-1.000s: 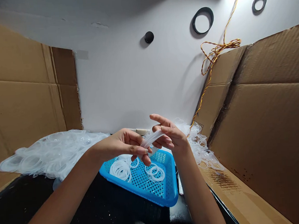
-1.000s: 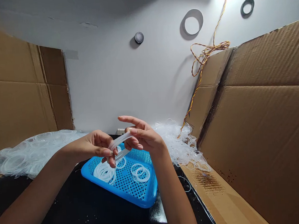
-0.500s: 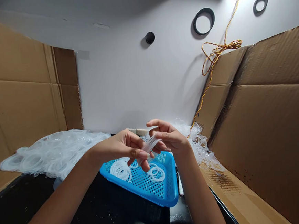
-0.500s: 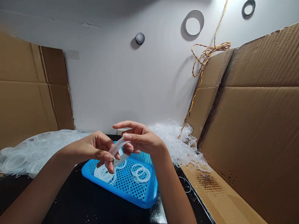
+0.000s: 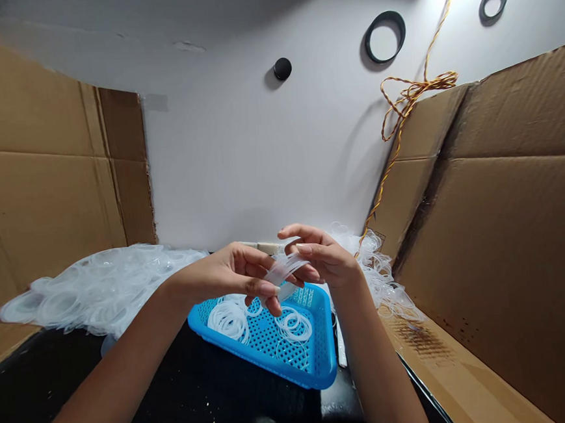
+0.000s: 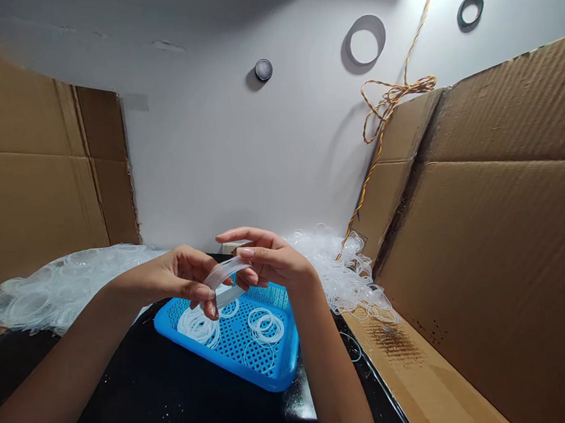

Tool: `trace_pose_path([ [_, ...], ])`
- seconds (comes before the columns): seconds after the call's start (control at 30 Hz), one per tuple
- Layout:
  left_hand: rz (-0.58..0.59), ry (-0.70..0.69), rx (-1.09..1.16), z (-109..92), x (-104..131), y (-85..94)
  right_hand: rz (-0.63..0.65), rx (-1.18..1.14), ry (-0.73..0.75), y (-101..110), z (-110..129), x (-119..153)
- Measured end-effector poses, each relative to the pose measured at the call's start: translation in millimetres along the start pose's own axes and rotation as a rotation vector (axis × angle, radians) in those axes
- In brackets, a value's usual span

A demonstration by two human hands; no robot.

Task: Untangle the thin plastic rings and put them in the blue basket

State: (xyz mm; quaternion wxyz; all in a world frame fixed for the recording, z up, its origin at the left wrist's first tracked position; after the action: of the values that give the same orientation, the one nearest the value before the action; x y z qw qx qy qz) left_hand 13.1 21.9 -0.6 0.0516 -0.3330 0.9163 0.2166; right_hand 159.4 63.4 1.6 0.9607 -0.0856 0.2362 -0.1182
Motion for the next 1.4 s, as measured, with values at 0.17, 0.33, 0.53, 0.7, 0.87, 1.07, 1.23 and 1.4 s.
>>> trace_pose_path([
  [0.17, 0.007, -0.004, 0.01, -0.7, 0.1, 0.3, -0.013, 0.016, 0.037, -2.0, -0.1, 2.1],
  [0.33, -0.002, 0.011, 0.022, -0.1, 1.0, 0.6, -0.004, 0.054, 0.016, 1.5, 0.0, 0.9],
  [0.53, -0.031, 0.027, 0.029, -1.1, -0.1, -0.6, -0.029, 0.099, -0.026, 5.7, 0.5, 1.3],
  [0.7, -0.053, 0.056, -0.044, -2.0, -0.5, 1.0, -0.081, 0.16, -0.06, 1.7, 5.6, 6.5],
  [0.87, -0.046, 0.051, -0.072, -2.6, -0.4, 1.8, -0.068, 0.22, -0.055, -6.2, 12.4, 10.5],
  [1.07, -0.078, 0.054, -0.074, -2.6, 0.9, 3.3, -0.039, 0.248, -0.085, -7.5, 12.4, 9.1],
  [1.23, -0.127, 0.069, -0.039, 0.3, 2.1, 5.9, -0.032, 0.24, -0.086, -6.0, 11.9, 8.9],
  [1.4, -0.119, 0.041, -0.032, 0.2, 2.9, 7.8, -0.064, 0.22, -0.088, -2.7, 10.8, 11.0],
])
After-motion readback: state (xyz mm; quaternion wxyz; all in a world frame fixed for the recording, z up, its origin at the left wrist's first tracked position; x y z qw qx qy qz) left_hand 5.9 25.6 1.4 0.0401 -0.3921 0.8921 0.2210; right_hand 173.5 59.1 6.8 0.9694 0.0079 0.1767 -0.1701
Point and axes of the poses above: each hand's wrist, its own x-axis away from the middle knuckle, its own y-axis out of the back of the hand, z = x × y, the point moved 3 cm from there along -x, towards the middle knuckle, and after that the axes turned 11 degrees about -x, right-handed, at the moved point
